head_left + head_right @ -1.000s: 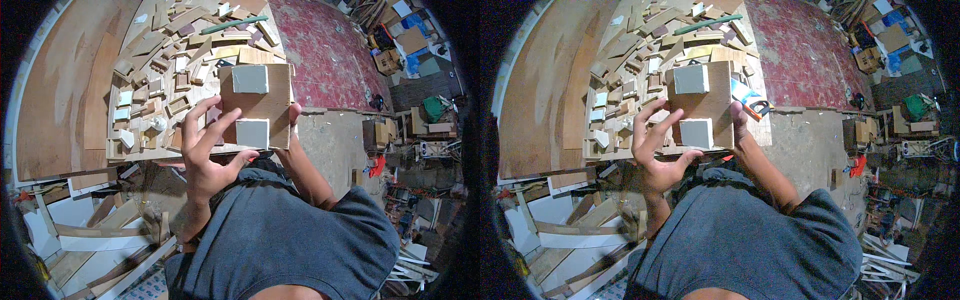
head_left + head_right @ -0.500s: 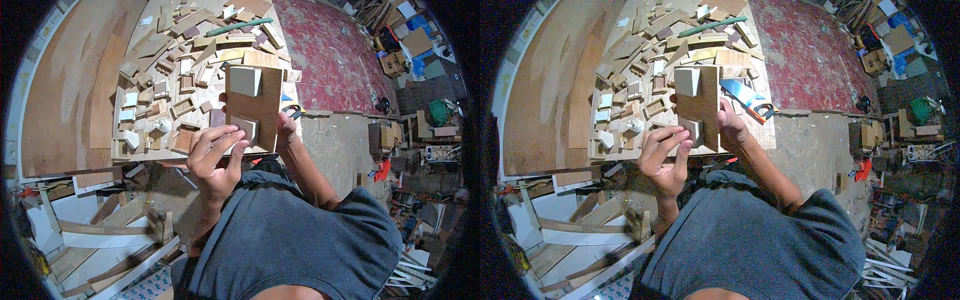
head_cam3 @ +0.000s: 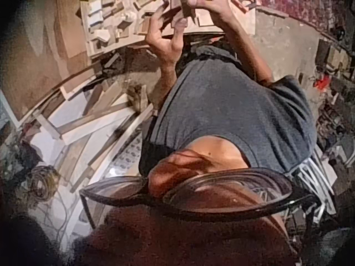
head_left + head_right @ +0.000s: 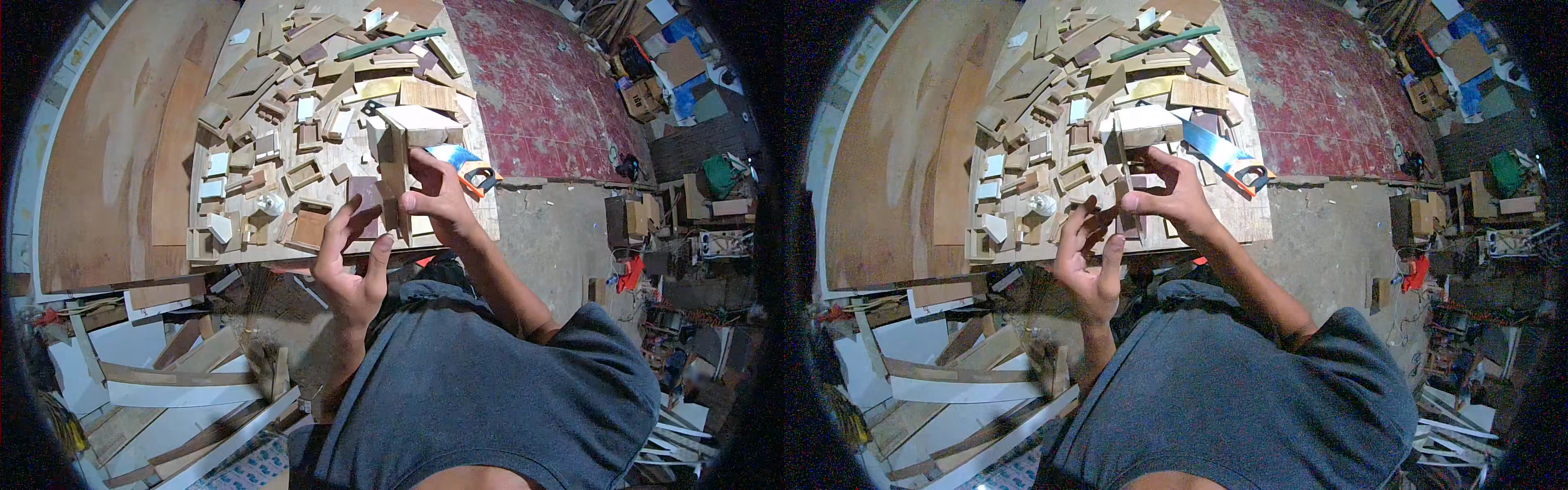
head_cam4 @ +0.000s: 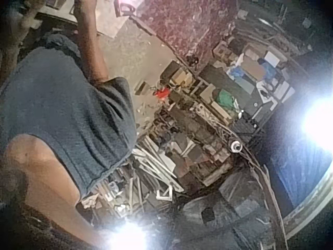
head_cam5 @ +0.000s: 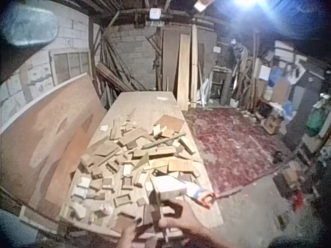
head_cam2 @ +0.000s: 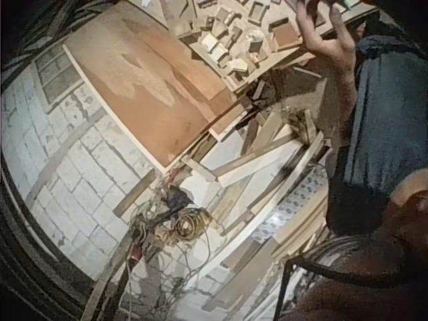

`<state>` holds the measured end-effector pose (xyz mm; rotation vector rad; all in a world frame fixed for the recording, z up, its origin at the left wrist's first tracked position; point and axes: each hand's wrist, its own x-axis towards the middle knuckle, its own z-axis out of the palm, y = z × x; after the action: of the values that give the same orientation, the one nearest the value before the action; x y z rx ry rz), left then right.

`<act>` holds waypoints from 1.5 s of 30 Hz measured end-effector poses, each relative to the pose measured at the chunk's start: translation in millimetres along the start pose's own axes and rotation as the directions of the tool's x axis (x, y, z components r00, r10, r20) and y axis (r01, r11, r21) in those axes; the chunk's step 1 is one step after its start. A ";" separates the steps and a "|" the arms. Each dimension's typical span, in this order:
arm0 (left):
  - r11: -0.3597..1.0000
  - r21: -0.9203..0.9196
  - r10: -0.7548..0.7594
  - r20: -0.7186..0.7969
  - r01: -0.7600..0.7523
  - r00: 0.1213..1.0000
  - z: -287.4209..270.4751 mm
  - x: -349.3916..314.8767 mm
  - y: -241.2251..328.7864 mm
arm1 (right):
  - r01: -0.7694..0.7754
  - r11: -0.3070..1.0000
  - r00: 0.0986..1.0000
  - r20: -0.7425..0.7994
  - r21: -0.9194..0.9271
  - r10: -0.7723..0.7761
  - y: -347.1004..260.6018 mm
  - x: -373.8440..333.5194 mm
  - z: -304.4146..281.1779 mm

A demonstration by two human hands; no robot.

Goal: Apply glue to small wood pieces and assemble them on a block, then trim with a handsaw.

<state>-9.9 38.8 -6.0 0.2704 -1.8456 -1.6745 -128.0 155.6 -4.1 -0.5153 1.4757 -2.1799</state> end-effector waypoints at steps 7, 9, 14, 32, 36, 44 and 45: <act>0.971 -0.176 -0.147 0.085 0.160 0.986 -13.4 -2.1 -14.4 | -0.002 0.964 0.998 -0.060 -0.267 -0.014 13.6 -1.6 2.2; 0.956 -0.233 -0.163 0.077 0.176 0.984 -14.9 -5.3 -19.4 | -0.036 0.965 0.997 -0.078 -0.260 0.016 10.2 -7.0 8.2; 0.909 -0.304 -0.284 0.051 0.286 0.957 -17.0 -14.1 -26.8 | -0.151 0.939 0.988 -0.083 -0.310 0.131 5.8 -13.9 15.5; 0.713 -0.532 -0.416 0.202 0.456 0.887 -33.3 -14.3 -47.5 | -0.177 0.763 0.981 -0.178 -0.621 0.082 30.1 -14.1 12.6; 0.718 -0.525 -0.429 0.185 0.458 0.884 -29.5 -14.1 -49.9 | -0.185 0.752 0.981 -0.166 -0.633 0.102 29.1 -10.3 12.1; 0.756 -0.422 -0.538 0.034 0.500 0.842 -48.6 -20.0 -81.2 | -0.196 0.427 0.970 -0.239 -0.883 -0.049 73.7 12.2 -76.4; 0.755 -0.423 -0.544 0.022 0.501 0.839 -59.3 -25.5 -90.3 | -0.206 0.376 0.969 -0.241 -0.903 -0.048 76.3 16.8 -81.3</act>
<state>20.8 -12.0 -99.8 0.7316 -1.3512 -2.3354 -173.6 183.6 -103.3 -0.4968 2.7715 -1.0970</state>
